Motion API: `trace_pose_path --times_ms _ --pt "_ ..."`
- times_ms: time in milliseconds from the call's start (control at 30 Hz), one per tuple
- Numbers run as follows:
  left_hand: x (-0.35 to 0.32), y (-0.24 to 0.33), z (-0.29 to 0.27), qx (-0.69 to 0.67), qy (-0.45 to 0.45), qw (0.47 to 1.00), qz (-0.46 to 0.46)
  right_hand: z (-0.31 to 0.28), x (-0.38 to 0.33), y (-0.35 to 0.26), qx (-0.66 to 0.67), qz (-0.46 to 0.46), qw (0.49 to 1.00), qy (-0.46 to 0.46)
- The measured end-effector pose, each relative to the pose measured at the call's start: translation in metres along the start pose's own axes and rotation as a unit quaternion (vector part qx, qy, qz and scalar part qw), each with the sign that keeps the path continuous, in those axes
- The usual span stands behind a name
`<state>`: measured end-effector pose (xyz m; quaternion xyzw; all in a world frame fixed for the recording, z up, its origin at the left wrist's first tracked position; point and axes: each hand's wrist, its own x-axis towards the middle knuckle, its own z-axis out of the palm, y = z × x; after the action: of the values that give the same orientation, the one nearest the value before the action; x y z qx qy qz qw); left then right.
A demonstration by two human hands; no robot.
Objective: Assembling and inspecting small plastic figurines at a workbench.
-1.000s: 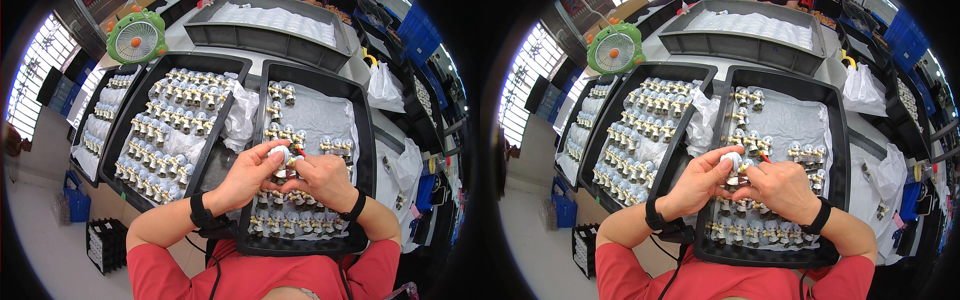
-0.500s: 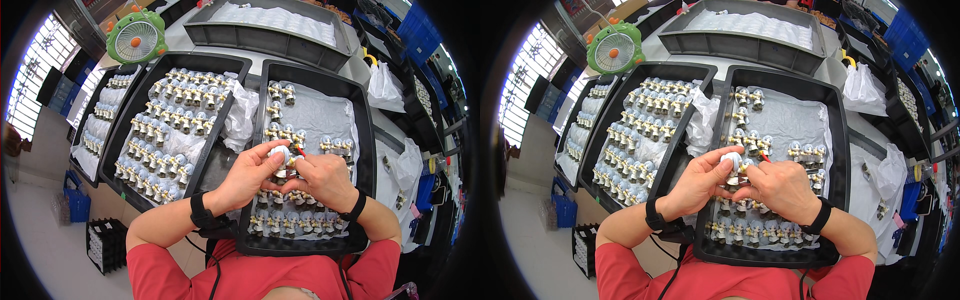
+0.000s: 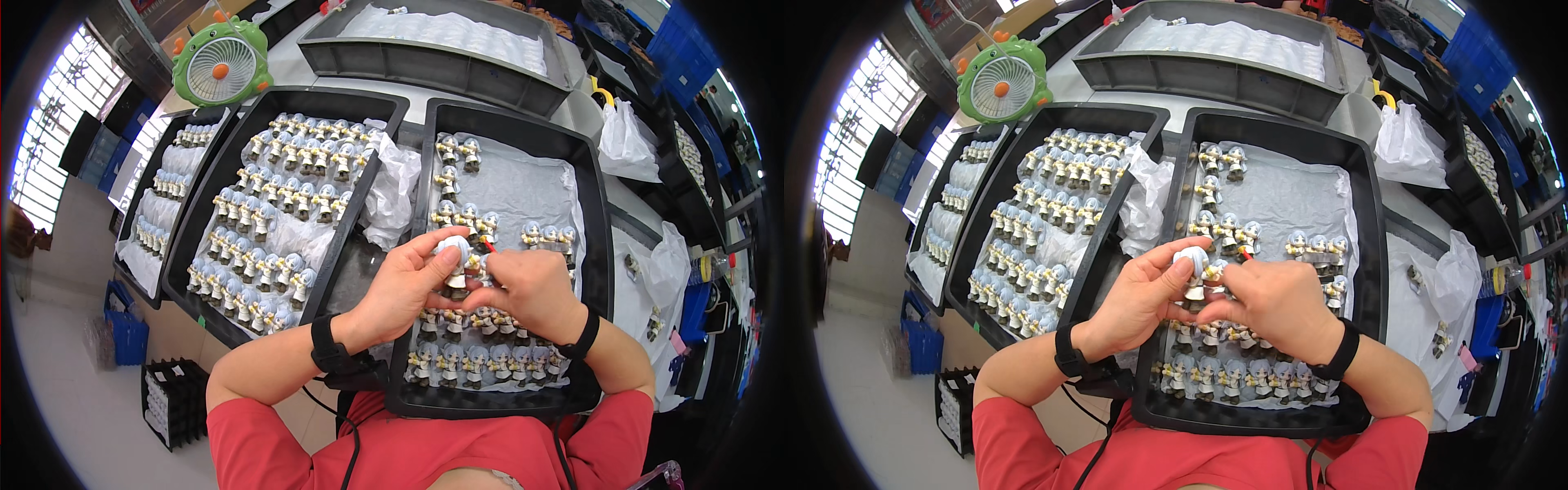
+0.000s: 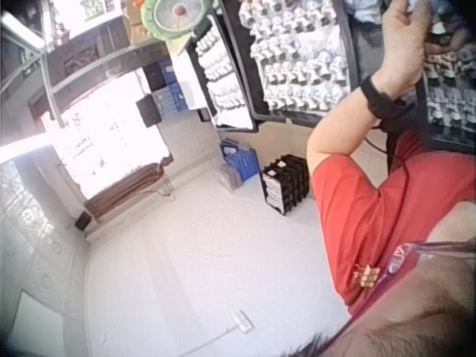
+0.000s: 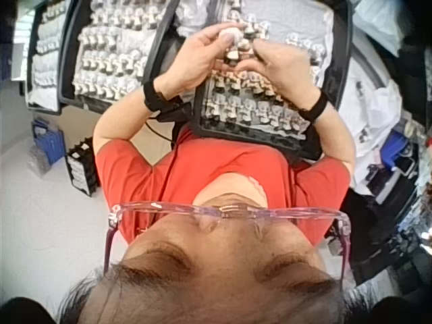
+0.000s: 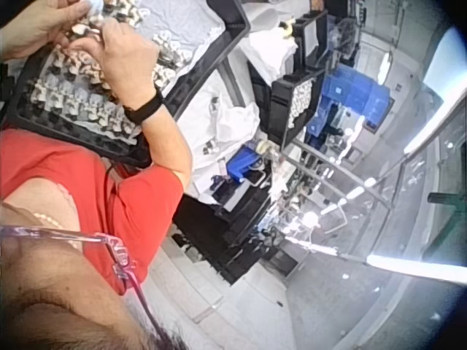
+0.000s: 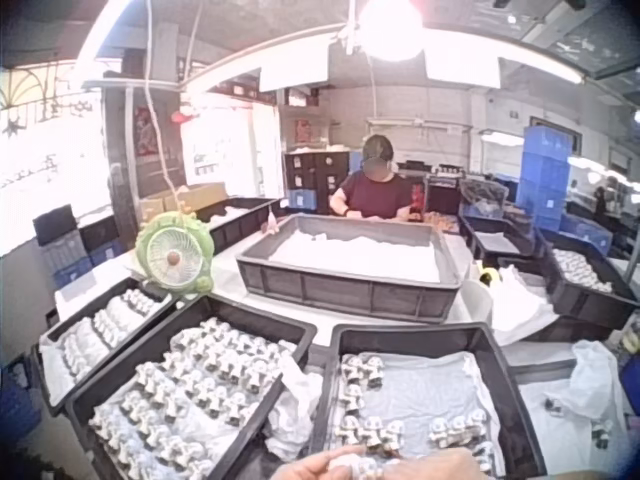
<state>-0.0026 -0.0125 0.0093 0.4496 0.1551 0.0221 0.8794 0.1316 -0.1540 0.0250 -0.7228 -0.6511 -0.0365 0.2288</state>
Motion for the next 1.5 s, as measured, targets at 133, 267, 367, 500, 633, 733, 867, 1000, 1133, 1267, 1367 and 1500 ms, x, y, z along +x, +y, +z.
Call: trace_pose_path --times_ms 133,267,367,500,633,733,867,1000,1133,1267,1367,1500 --pt "-0.002 0.001 -0.001 -0.008 0.026 1.000 0.013 -0.005 -0.001 0.022 0.090 0.173 0.980 -0.036" --pt "-0.003 0.002 -0.001 -0.004 0.023 1.000 0.018 0.011 -0.019 0.020 0.121 0.089 0.972 -0.182" --pt "-0.003 0.003 0.002 0.007 0.015 1.000 0.015 0.018 -0.022 0.009 0.091 0.106 0.960 -0.241" --pt "-0.003 0.003 0.001 0.014 0.015 1.000 0.012 -0.006 -0.006 0.003 0.113 0.172 0.931 -0.303" --pt "-0.005 0.003 0.001 0.009 0.017 1.000 0.012 -0.033 -0.010 0.047 -0.012 0.158 0.983 -0.090" --pt "-0.005 0.004 0.004 0.007 0.005 1.000 0.009 -0.033 -0.019 0.072 -0.128 0.173 0.971 -0.105" --pt "-0.003 0.003 0.004 0.025 -0.010 1.000 0.007 -0.009 -0.027 0.101 -0.157 0.182 0.948 -0.209" --pt "-0.002 0.004 0.002 -0.017 -0.037 0.999 -0.006 -0.014 -0.019 0.106 -0.105 0.166 0.961 -0.193" --pt "-0.002 0.000 -0.002 -0.034 -0.049 0.998 -0.016 -0.046 0.008 0.044 0.161 0.143 0.974 -0.071" --pt "-0.003 -0.001 -0.009 -0.047 -0.041 0.998 -0.005 -0.041 0.006 -0.007 0.161 0.073 0.979 -0.105" --pt "-0.002 0.001 -0.003 -0.047 -0.045 0.998 -0.022 -0.014 -0.006 -0.010 0.213 0.026 0.977 -0.024" --pt "-0.001 -0.001 -0.006 -0.057 -0.025 0.998 -0.015 -0.008 -0.003 -0.006 0.198 0.029 0.980 -0.008"
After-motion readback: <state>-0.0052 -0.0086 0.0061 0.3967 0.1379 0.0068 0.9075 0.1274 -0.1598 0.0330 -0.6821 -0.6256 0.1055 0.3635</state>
